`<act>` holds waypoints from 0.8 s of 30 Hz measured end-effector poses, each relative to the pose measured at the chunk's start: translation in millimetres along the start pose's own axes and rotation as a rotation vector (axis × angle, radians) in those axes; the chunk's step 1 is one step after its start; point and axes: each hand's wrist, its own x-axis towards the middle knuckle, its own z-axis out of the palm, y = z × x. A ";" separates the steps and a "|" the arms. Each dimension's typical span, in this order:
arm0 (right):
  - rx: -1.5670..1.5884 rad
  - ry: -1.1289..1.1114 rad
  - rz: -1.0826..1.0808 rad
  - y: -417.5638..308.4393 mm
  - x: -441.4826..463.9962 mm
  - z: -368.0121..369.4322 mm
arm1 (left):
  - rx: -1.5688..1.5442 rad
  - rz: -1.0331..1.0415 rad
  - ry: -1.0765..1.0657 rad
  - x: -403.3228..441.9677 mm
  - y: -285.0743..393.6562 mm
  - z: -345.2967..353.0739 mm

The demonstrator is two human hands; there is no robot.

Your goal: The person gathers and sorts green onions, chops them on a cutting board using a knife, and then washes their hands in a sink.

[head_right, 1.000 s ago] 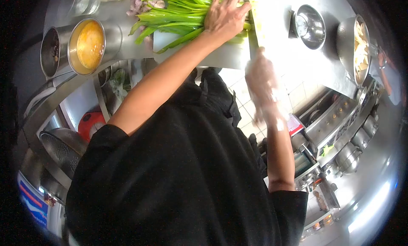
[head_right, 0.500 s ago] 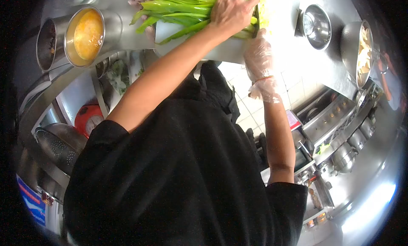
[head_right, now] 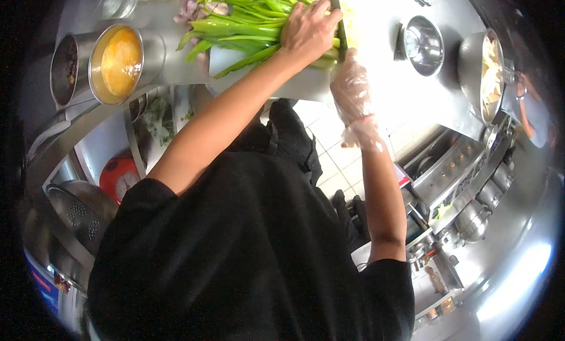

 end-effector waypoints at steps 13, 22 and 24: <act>-1.519 0.979 -0.242 47.9 26.7 117.7 | 0.145 0.088 -0.119 1.6 -11.6 3.8; 0.197 0.456 -0.212 51.5 -139.0 -133.3 | 0.237 0.130 -0.109 0.4 -7.8 -1.5; 0.247 0.704 -0.381 106.6 -211.7 -156.9 | 0.252 0.103 -0.148 -2.1 -0.2 -5.2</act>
